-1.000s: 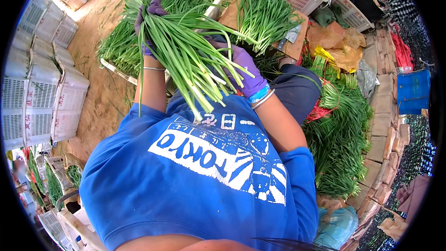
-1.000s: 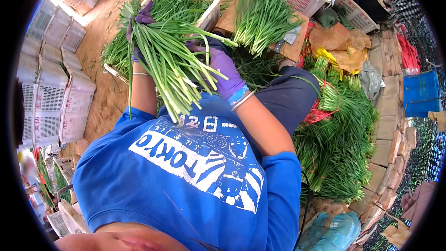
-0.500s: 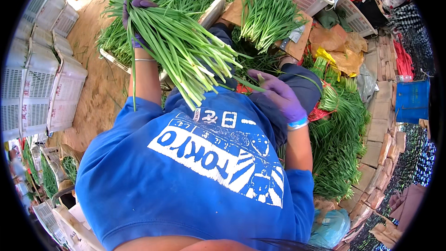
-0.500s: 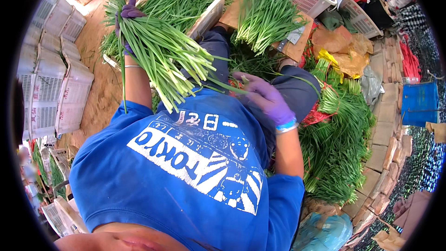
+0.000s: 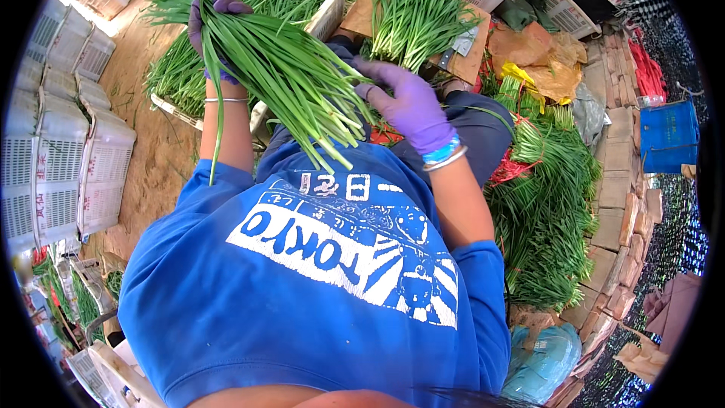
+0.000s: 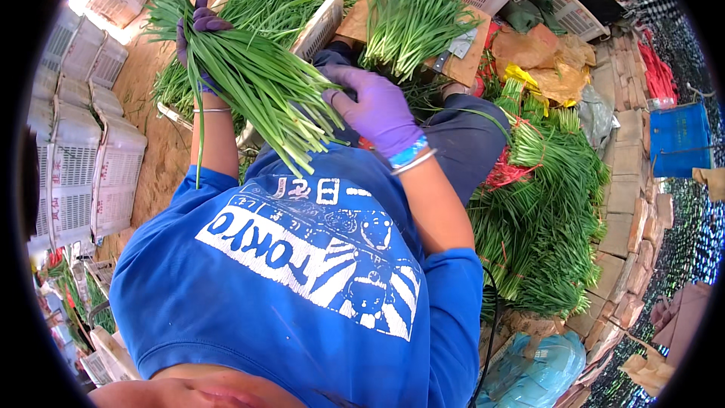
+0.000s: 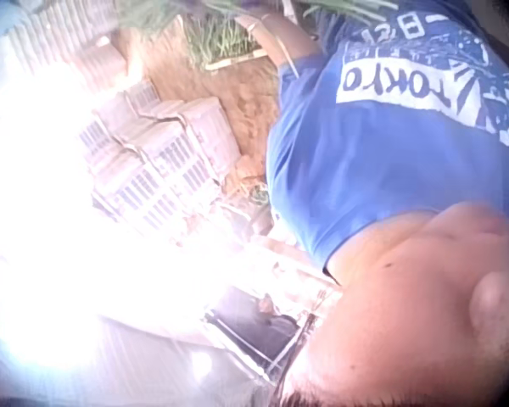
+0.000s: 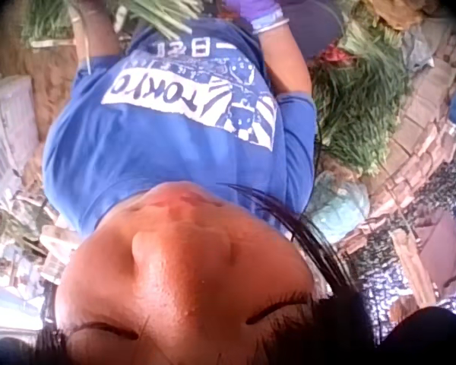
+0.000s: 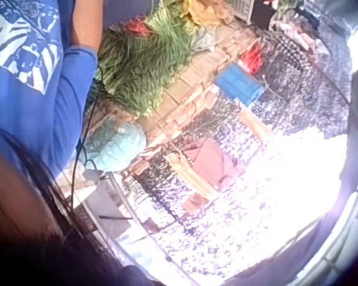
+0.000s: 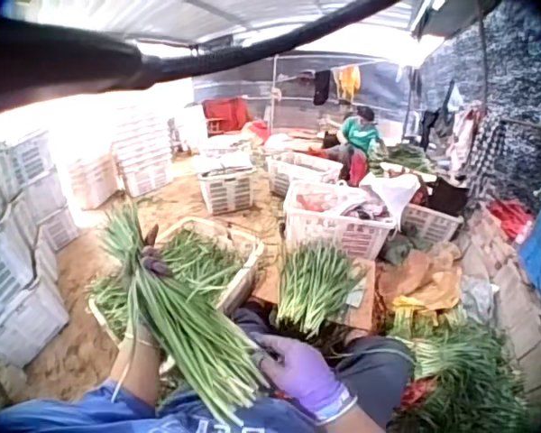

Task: The person sorts bundles of green leeks by hand while sitting on the ground, removing yellowing leaves and tying them with red bands before placing them in containers.

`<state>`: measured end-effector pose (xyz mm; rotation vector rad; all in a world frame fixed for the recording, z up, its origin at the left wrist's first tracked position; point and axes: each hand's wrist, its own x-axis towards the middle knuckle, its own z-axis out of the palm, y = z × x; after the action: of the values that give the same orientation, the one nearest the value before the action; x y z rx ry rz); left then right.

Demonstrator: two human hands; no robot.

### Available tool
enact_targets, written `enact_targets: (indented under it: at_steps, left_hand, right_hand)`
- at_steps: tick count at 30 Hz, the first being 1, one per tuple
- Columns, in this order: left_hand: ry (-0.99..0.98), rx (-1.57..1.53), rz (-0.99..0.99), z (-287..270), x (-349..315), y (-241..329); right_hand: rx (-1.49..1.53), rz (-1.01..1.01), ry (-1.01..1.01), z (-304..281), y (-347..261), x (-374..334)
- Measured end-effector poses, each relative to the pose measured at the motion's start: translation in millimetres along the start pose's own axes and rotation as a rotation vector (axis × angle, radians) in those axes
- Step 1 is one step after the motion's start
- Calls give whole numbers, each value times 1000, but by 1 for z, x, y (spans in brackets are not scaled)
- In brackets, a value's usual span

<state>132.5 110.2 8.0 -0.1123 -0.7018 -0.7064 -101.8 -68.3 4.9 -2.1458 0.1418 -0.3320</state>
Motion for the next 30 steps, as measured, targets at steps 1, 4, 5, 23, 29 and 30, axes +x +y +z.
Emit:
enact_targets:
  at_steps: [1,4,5,23,29,30]
  left_hand:
    - [-11,-19,-3,1,-1,2]
    - [-5,-28,-1,3,-5,5]
    - [-4,-5,18,1,-6,6]
    - [27,-110,107,-6,-12,15]
    - [-8,-80,52,-2,-9,6]
    - [-9,-72,51,-2,-7,5]
  right_hand:
    - [-28,131,-82,5,-3,2]
    - [-408,-243,152,12,-5,-6]
    - [-547,-315,176,12,-8,-8]
    - [108,-135,177,-1,6,-14]
    - [-666,-457,184,6,-13,8]
    - [-657,-476,215,8,-10,7]
